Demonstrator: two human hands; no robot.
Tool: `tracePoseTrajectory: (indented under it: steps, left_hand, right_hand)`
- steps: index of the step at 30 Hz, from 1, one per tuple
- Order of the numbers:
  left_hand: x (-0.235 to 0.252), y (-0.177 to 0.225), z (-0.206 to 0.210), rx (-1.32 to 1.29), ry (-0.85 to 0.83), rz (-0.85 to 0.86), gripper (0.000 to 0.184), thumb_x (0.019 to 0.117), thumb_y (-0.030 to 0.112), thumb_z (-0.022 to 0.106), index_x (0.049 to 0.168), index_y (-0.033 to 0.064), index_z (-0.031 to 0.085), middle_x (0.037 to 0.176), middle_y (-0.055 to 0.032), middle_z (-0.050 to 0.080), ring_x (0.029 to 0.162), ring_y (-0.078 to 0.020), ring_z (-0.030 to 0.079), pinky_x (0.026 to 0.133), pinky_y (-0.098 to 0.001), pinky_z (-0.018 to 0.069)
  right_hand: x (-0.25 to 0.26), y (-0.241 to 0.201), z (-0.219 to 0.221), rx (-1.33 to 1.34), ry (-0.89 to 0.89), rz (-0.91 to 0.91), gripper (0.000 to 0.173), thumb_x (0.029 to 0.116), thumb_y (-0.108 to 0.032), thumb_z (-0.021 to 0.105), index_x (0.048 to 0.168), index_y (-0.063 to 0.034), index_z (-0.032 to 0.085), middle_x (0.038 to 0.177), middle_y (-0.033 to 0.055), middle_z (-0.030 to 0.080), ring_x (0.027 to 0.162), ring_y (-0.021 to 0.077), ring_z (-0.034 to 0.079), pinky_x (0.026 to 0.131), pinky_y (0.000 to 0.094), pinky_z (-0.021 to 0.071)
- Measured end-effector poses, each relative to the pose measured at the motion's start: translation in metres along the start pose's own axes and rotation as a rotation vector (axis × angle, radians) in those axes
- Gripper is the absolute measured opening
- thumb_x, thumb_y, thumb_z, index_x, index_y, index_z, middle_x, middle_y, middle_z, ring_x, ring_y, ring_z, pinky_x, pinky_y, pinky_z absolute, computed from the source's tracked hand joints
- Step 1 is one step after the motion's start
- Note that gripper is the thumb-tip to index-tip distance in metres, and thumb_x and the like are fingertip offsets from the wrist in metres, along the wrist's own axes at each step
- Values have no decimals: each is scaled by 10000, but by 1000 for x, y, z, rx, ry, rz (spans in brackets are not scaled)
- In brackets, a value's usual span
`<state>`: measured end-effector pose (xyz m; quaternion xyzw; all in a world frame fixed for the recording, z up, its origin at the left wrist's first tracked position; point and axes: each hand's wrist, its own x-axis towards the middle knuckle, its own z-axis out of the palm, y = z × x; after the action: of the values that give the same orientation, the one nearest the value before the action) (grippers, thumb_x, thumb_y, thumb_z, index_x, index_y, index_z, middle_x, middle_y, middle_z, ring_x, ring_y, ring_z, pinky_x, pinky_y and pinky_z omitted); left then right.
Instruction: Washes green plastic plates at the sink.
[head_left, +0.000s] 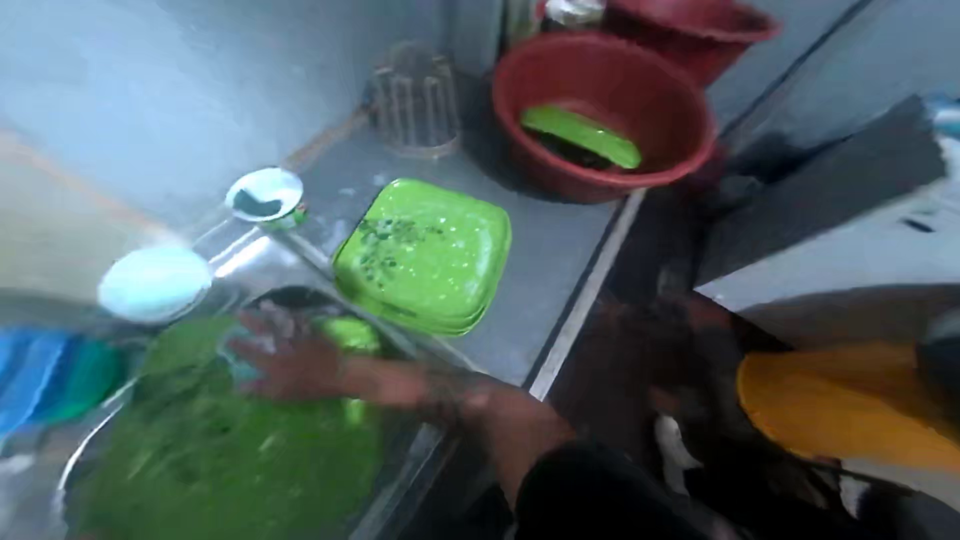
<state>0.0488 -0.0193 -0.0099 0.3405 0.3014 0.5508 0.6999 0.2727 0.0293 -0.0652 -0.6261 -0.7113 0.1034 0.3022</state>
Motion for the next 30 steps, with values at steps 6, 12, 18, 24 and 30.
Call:
tracePoseTrajectory:
  steps: [6, 12, 18, 24, 30]
  left_hand:
    - [29, -19, 6, -65, 57, -20, 452, 1118, 369, 188, 1402, 117, 433, 1178, -13, 697, 1072, -127, 691, 885, -346, 618]
    - [11, 10, -18, -68, 227, 9, 490, 1121, 387, 168, 1387, 129, 489, 1169, -29, 717, 1077, -147, 703, 897, -386, 622]
    - [19, -5, -19, -148, 142, 4, 440, 1114, 371, 260, 1382, 114, 495, 1190, -67, 709, 1092, -184, 699, 906, -406, 618]
    - [5, 11, -26, 22, 230, 38, 477, 1123, 387, 188, 1407, 125, 468, 1220, 6, 700, 1128, -113, 677, 945, -345, 596]
    - [16, -9, 6, 19, 198, -153, 517, 1108, 453, 130, 1246, 175, 543, 1010, 63, 735, 932, -41, 710, 779, -267, 627]
  right_hand:
    - [-52, -73, 17, 298, -118, -422, 487, 959, -181, 683, 1421, -49, 602, 1539, 178, 509, 1480, 374, 407, 1242, 532, 296]
    - [-18, 19, 7, 19, -220, -132, 576, 1016, -432, 582, 1520, -161, 514, 1618, 219, 376, 1516, 429, 312, 1212, 608, 290]
    - [-35, -56, 31, 215, -225, -521, 491, 993, -267, 643, 1453, -107, 585, 1573, 185, 464, 1500, 393, 365, 1232, 548, 304]
    - [7, -2, 17, 0, -271, -181, 571, 1049, -436, 516, 1547, -159, 471, 1639, 190, 351, 1542, 377, 272, 1249, 546, 254]
    - [-31, -102, 29, 273, -160, -306, 533, 943, -134, 700, 1453, -48, 573, 1561, 174, 484, 1491, 362, 386, 1241, 490, 296]
